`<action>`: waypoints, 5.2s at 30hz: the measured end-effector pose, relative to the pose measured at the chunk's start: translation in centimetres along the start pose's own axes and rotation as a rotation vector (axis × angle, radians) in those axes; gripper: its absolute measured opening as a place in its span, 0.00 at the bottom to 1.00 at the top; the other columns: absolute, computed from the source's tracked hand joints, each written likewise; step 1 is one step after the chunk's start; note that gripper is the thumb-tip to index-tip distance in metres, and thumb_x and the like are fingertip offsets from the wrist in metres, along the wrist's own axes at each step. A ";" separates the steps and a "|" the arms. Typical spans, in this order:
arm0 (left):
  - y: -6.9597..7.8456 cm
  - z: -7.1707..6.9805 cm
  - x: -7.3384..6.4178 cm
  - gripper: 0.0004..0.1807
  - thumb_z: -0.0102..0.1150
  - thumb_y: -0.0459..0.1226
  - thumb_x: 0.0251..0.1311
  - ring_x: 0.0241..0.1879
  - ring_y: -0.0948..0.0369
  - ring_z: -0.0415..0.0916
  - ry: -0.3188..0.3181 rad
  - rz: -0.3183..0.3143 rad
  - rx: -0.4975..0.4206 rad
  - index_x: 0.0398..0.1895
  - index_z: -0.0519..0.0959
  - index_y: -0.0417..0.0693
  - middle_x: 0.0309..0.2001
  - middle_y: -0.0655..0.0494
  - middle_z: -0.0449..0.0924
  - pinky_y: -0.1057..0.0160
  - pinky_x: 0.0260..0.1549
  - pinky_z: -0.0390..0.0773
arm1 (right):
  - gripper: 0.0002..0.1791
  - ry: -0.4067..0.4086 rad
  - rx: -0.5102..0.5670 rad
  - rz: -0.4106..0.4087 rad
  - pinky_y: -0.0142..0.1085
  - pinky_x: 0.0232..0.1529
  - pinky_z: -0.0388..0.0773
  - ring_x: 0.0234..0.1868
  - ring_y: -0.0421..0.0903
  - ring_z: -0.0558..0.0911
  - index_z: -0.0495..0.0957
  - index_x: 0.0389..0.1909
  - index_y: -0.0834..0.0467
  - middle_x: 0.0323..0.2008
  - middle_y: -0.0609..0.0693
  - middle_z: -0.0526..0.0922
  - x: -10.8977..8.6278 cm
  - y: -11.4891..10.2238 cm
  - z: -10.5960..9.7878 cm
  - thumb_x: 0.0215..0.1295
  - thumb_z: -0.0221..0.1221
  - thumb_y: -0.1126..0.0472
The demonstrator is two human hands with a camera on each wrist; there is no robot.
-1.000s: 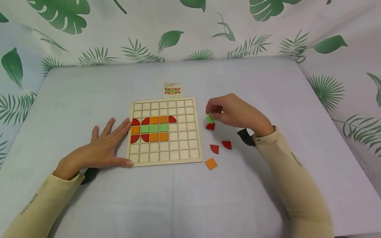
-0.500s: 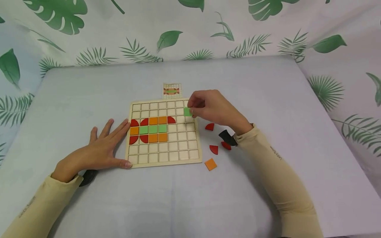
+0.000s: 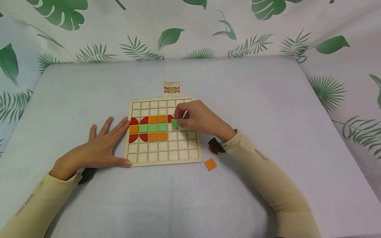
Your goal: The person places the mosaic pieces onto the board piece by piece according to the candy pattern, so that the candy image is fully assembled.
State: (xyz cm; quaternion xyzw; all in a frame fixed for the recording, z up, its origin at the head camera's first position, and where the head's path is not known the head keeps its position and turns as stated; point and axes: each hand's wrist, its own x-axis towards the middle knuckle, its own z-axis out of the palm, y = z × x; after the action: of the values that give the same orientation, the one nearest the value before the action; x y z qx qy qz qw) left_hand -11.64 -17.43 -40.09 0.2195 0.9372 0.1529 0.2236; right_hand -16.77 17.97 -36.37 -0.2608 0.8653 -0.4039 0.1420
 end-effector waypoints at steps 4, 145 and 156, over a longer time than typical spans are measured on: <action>0.0 0.0 0.1 0.76 0.74 0.71 0.50 0.83 0.34 0.20 -0.005 -0.009 0.008 0.89 0.39 0.49 0.88 0.49 0.33 0.20 0.67 0.21 | 0.05 -0.024 -0.078 -0.048 0.42 0.41 0.78 0.36 0.46 0.80 0.86 0.39 0.59 0.34 0.47 0.86 0.4 0.2 0.8 0.70 0.67 0.72; 0.4 -0.2 0.0 0.76 0.74 0.71 0.50 0.82 0.33 0.20 -0.005 -0.003 0.004 0.89 0.38 0.50 0.88 0.48 0.33 0.20 0.67 0.21 | 0.07 -0.174 -0.119 -0.053 0.40 0.38 0.74 0.33 0.46 0.75 0.82 0.34 0.60 0.29 0.47 0.80 0.5 -0.3 2.0 0.70 0.65 0.74; 0.5 -0.3 0.0 0.76 0.74 0.71 0.50 0.82 0.33 0.21 -0.008 -0.003 0.002 0.89 0.39 0.49 0.88 0.48 0.33 0.19 0.67 0.21 | 0.07 -0.172 -0.228 -0.120 0.40 0.39 0.76 0.35 0.47 0.76 0.83 0.34 0.59 0.32 0.48 0.79 0.6 -0.4 2.6 0.71 0.65 0.73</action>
State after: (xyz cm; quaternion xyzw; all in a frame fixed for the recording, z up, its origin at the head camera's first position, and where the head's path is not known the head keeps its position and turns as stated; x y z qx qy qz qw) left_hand -11.64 -17.04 -39.60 0.2187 0.9368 0.1508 0.2275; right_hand -15.94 15.80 -37.67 -0.3603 0.8730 -0.2870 0.1605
